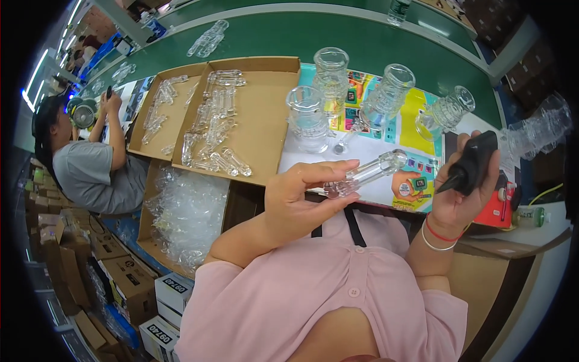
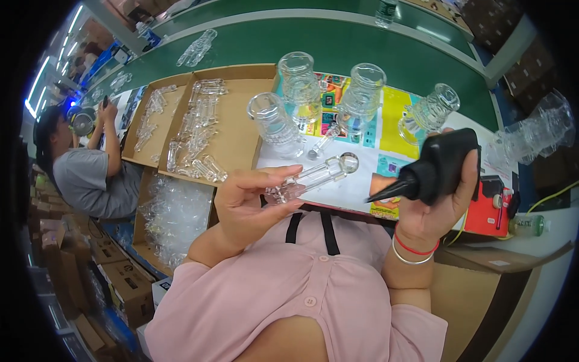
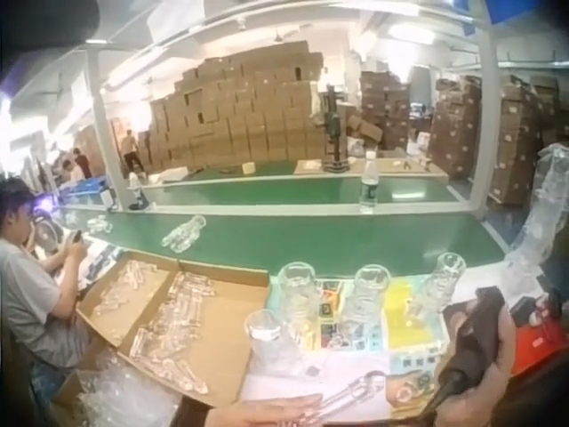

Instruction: Cleaning glass items with a hand air blower and wrapping them in bubble wrap for packaging.

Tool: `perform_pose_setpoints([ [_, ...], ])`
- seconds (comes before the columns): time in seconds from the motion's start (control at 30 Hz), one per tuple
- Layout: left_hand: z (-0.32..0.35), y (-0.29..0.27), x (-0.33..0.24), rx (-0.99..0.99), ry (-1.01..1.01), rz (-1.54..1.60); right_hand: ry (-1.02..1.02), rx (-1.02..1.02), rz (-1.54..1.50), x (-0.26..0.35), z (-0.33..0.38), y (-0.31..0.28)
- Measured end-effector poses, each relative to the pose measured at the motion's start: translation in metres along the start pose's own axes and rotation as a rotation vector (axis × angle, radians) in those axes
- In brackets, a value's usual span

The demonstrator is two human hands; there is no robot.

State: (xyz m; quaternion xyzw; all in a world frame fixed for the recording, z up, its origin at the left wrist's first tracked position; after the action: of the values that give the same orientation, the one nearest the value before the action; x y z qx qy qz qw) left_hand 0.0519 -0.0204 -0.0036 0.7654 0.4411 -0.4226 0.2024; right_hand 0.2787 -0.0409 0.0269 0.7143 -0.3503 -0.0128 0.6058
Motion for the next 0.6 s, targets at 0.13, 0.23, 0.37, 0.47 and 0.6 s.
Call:
perform_pose_setpoints([
  [0.13,-0.006,0.009,0.006,0.022,-0.007,0.071,-0.01,0.215,0.148,-0.006,0.01,0.01],
  [0.23,-0.006,0.006,0.005,0.108,0.046,-0.021,-0.107,0.261,0.364,-0.007,0.018,0.017],
  [0.37,-0.008,0.005,0.004,-0.01,0.115,-0.139,-0.19,0.359,0.646,-0.001,0.028,0.033],
  [0.47,-0.005,0.004,0.005,-0.04,0.097,-0.123,-0.251,0.465,0.875,0.004,0.033,0.039],
  [0.6,-0.002,0.002,0.006,-0.04,0.095,-0.097,-0.105,0.348,1.054,0.002,0.043,0.055],
])
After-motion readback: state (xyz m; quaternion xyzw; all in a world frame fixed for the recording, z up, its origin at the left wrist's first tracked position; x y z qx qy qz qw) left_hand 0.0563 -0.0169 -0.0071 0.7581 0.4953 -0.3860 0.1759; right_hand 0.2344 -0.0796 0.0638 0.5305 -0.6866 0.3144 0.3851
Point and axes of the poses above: each hand's wrist, its own z-axis away from the middle knuckle, its own y-axis out of the palm, x = y × z, the point moved 2 cm from there along -z, towards the middle knuckle, and after that the axes turned 14 degrees about x, right-handed, at the moved point
